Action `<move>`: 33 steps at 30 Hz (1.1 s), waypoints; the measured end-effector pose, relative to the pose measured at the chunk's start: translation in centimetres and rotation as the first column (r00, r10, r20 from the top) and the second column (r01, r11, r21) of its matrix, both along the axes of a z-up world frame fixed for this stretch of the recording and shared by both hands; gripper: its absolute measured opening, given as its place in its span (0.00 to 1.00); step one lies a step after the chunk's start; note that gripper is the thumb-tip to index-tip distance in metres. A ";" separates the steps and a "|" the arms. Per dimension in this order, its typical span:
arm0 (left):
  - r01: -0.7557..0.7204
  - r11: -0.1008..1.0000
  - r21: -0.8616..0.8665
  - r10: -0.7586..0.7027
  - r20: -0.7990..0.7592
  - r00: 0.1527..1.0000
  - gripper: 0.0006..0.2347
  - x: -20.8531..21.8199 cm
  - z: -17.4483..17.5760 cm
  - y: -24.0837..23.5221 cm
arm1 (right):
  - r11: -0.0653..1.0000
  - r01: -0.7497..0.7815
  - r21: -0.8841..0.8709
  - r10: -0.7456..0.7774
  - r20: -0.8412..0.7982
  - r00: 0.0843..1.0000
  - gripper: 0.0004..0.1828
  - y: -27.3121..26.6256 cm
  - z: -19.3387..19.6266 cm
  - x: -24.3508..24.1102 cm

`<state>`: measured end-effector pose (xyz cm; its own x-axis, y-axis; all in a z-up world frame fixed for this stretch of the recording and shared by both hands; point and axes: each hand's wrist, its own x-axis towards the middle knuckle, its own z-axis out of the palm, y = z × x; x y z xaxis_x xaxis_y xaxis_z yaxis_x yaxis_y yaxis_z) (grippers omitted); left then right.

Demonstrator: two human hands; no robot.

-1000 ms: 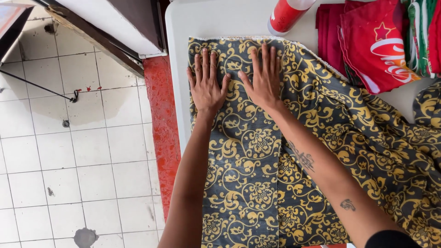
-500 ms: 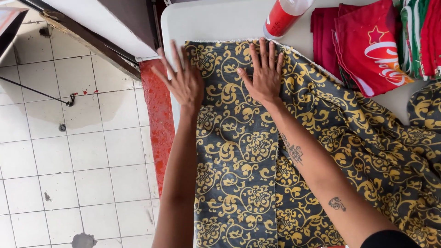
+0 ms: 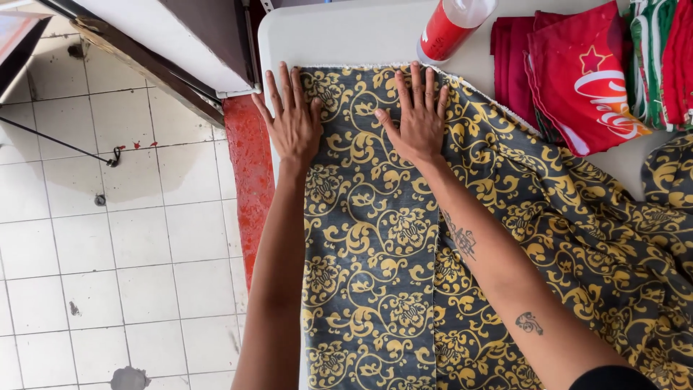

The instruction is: The person unfolds a large piece of black and gold patterned fabric on a white table. They smooth the fabric with their hands, fold it in half, and then fold it again into a smaller rectangle.

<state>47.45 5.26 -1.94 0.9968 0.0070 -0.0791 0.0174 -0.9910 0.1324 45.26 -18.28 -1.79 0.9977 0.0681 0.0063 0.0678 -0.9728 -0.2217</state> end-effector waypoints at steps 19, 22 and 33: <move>-0.112 0.987 -0.119 0.118 0.044 0.992 0.31 -17.2 0.3 0.3 | 1.000 -0.007 0.028 0.008 -0.028 1.000 0.49 -0.1 0.1 0.1; 0.094 0.995 -0.044 -0.091 0.063 0.994 0.29 -17.8 1.7 -1.9 | 1.000 -0.003 0.015 0.004 -0.049 0.999 0.47 -0.2 0.1 0.5; 0.325 0.941 -0.100 -0.313 0.112 0.943 0.36 -19.3 0.7 -3.6 | 0.999 -0.033 0.041 0.031 0.057 0.998 0.50 -0.5 -0.7 0.8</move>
